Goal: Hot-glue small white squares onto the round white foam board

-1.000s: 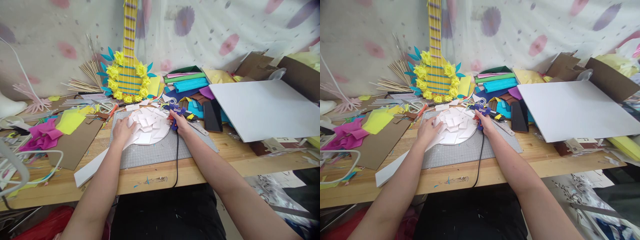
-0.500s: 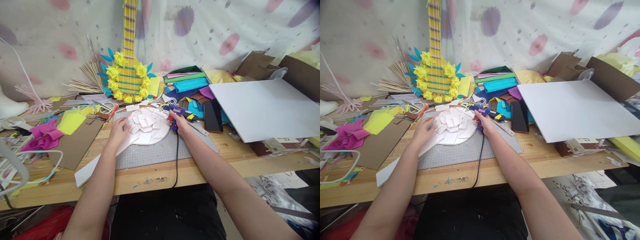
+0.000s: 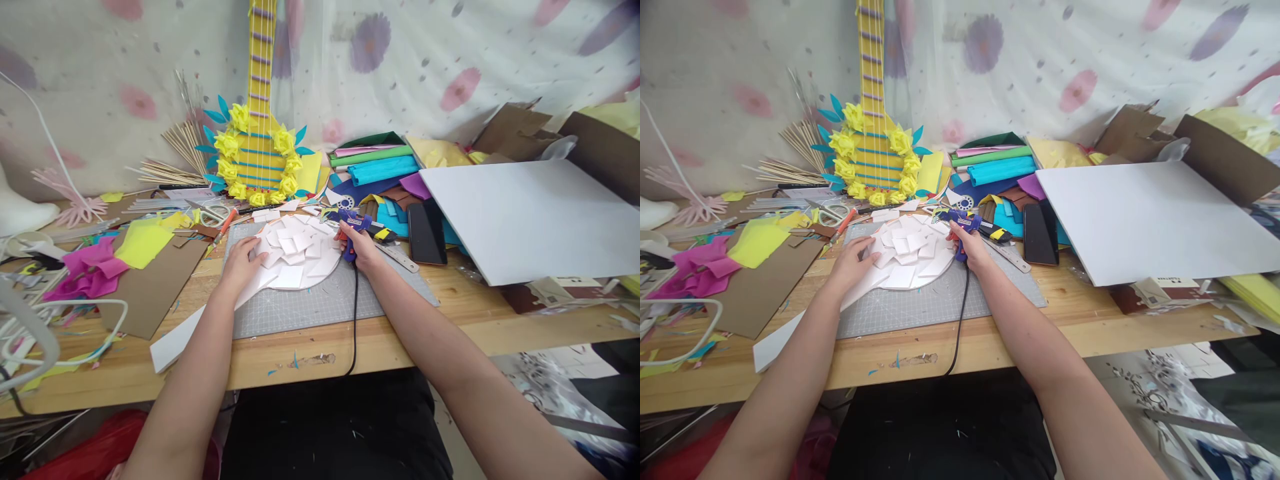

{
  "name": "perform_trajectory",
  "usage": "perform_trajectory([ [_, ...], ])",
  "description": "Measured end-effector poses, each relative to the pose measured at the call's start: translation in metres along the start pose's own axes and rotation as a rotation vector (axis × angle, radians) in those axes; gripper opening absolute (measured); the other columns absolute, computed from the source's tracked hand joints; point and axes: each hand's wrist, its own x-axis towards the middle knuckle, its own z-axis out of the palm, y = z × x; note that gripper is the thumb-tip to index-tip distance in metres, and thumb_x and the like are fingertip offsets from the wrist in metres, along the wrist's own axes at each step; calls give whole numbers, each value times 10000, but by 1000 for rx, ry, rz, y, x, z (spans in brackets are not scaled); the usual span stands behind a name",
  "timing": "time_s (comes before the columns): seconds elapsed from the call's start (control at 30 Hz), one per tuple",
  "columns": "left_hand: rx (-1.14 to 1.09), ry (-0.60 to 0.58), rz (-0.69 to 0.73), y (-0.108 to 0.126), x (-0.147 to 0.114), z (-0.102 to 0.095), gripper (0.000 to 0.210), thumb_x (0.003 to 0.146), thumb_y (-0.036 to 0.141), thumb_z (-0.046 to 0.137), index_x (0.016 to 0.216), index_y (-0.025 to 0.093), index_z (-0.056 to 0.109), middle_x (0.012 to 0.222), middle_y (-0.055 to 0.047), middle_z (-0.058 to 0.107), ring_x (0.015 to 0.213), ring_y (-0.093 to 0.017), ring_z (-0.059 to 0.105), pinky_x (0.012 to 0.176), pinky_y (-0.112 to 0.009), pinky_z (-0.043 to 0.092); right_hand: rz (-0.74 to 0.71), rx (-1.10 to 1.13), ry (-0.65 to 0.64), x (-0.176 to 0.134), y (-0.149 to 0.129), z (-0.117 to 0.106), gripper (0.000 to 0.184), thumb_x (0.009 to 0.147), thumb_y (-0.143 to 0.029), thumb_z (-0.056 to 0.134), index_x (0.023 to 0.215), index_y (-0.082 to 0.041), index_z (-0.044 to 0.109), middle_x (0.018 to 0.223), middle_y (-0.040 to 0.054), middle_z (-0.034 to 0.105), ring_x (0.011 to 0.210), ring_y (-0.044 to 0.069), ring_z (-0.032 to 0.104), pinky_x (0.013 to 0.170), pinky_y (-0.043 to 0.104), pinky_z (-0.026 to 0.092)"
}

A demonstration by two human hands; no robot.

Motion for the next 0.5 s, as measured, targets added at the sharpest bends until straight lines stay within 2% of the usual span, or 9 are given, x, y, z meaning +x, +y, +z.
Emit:
perform_trajectory([
  [0.2, -10, -1, -13, 1, 0, 0, 437, 779, 291, 625, 1187, 141, 661, 1324, -136, 576, 1246, -284, 498, 1108, -398, 343, -7, -26, 0, 0, 0, -1, 483, 554, -607, 793, 607, -189, 559, 580, 1, 586, 447, 52, 392, 404, 200, 365],
  [0.5, -28, 21, 25, -2, 1, 2, 436, 767, 293, 644, 1179, 153, 666, 1300, -135, 596, 1245, -293, 495, 1112, -423, 333, -15, 0, -7, 0, 1, -1, 492, 555, -614, 796, 610, -190, 553, 593, 1, 597, 447, 52, 405, 399, 199, 365],
])
